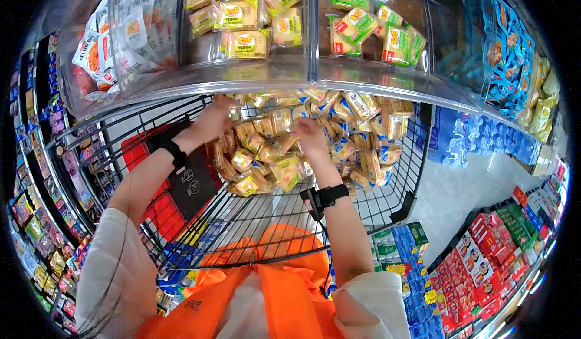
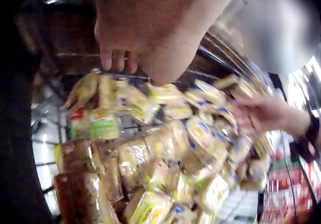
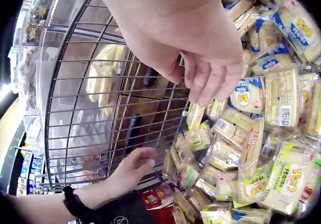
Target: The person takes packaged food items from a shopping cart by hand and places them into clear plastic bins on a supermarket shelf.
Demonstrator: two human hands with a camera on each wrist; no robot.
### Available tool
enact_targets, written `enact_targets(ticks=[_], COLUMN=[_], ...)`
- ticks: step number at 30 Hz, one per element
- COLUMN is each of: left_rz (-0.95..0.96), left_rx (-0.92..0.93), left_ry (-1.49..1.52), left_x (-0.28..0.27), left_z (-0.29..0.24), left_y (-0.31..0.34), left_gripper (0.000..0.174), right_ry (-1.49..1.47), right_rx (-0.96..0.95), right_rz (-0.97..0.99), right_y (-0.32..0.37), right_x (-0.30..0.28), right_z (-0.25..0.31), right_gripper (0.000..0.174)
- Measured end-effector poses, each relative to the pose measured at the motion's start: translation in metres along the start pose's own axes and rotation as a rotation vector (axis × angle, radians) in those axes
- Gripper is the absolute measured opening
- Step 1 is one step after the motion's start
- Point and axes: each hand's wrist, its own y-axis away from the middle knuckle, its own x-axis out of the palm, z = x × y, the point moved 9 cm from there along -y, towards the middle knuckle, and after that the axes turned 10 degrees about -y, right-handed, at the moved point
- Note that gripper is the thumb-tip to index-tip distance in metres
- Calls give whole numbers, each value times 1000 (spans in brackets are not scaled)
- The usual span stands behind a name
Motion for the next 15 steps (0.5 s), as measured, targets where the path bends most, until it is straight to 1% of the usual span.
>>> enact_targets(ticks=[1,2,3,4,5,6,8,9,10,12,13,14,15], left_rz=[-77,149,155,109,151,194,145,110,113,24,-53,-488,-434], left_rx=[-144,-387,-490,-521,-548,-572,-517,-420,-421,-455,-699,-619,-697], left_ry=[-268,-301,-167,-235,-224,-214,-219,-353,-343,-420,-129,93,153], left_x=[-10,4,6,23,42,50,58,84,104,118,97,145,131], left_z=[21,56,73,95,109,113,111,132,150,170,168,233,223], left_y=[-3,-3,-2,-2,-2,-4,-13,-16,-17,-15,-8,0,6], left_gripper=[33,36,39,41,46,53,42,38,38,34,31,31,28], right_ry=[12,27,77,79,105,129,138,149,157,133,137,129,115], right_rx=[-19,-34,-32,-26,-18,-10,7,15,20,-9,2,-20,-45], right_rz=[-1,-1,-28,-34,-46,-60,-58,-43,-48,-49,-46,-20,7], right_y=[0,2,5,4,3,2,1,1,0,-2,-6,-12,-18], right_x=[-1,-1,-1,-3,-7,-9,-10,-9,-8,-6,-8,-8,-6], right_z=[1,2,5,2,-2,-4,-9,-10,-10,-7,-11,-12,-13], right_gripper=[21,21,20,20,20,20,20,20,20,20,20,19,19])
